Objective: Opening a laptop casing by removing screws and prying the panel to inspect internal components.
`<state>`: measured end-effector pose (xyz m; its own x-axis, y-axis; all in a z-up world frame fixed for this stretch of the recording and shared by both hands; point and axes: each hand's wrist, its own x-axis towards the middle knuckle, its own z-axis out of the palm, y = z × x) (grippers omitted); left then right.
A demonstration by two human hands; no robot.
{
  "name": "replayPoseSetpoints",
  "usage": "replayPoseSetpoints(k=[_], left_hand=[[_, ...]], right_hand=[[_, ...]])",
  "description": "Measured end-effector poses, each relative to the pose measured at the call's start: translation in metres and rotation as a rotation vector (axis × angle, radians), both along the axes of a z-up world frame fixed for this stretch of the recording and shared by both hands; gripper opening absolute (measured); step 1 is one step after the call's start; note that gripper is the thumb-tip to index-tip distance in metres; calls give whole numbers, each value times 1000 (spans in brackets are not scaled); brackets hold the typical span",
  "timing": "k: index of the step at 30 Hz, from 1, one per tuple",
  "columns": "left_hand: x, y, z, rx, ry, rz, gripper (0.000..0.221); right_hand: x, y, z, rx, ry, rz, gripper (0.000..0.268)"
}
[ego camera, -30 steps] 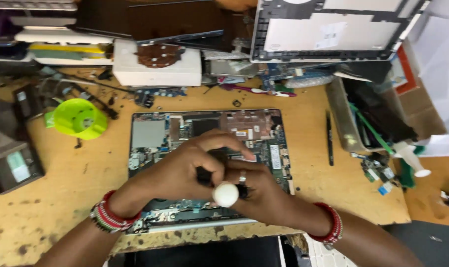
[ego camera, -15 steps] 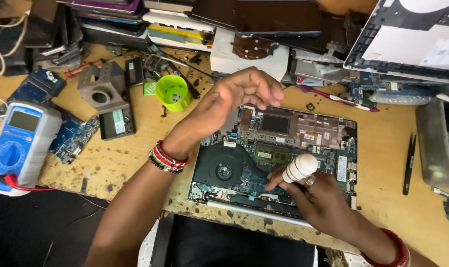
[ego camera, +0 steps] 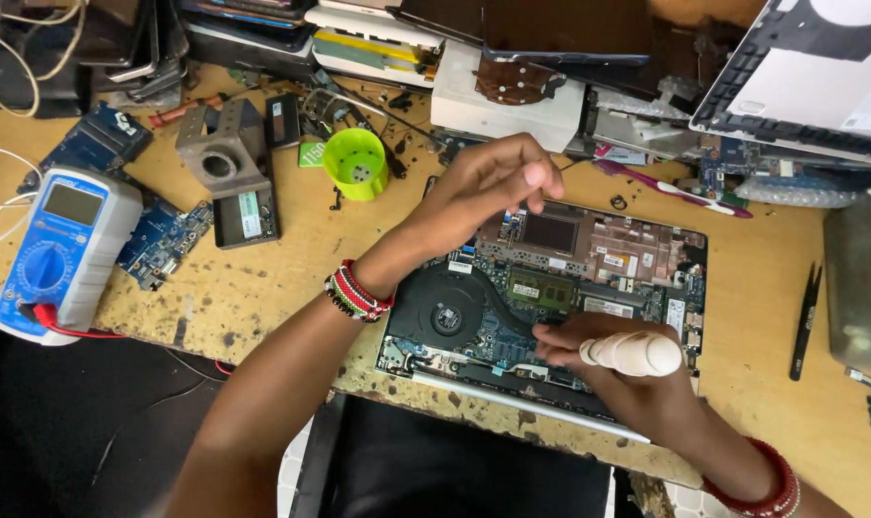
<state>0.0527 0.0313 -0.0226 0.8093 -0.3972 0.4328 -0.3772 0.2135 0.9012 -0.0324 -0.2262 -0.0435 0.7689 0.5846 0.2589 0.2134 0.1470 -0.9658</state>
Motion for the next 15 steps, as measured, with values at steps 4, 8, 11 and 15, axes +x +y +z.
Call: replayPoseSetpoints(k=[4,8,11,15], left_hand=[[0,-3,-8,93,-43,34,19],[-5,-5,-11,261,-140,120,8],[-35,4,13,455,-206,234,12],[-78,37,31,593,-185,209,31]], right_hand=[[-1,-4,5,-220,-91,150,30],[2,0,15,-346,-296,145,35],[5,2,13,-294,-348,89,36],[10,-3,10,-124,-253,-79,30]])
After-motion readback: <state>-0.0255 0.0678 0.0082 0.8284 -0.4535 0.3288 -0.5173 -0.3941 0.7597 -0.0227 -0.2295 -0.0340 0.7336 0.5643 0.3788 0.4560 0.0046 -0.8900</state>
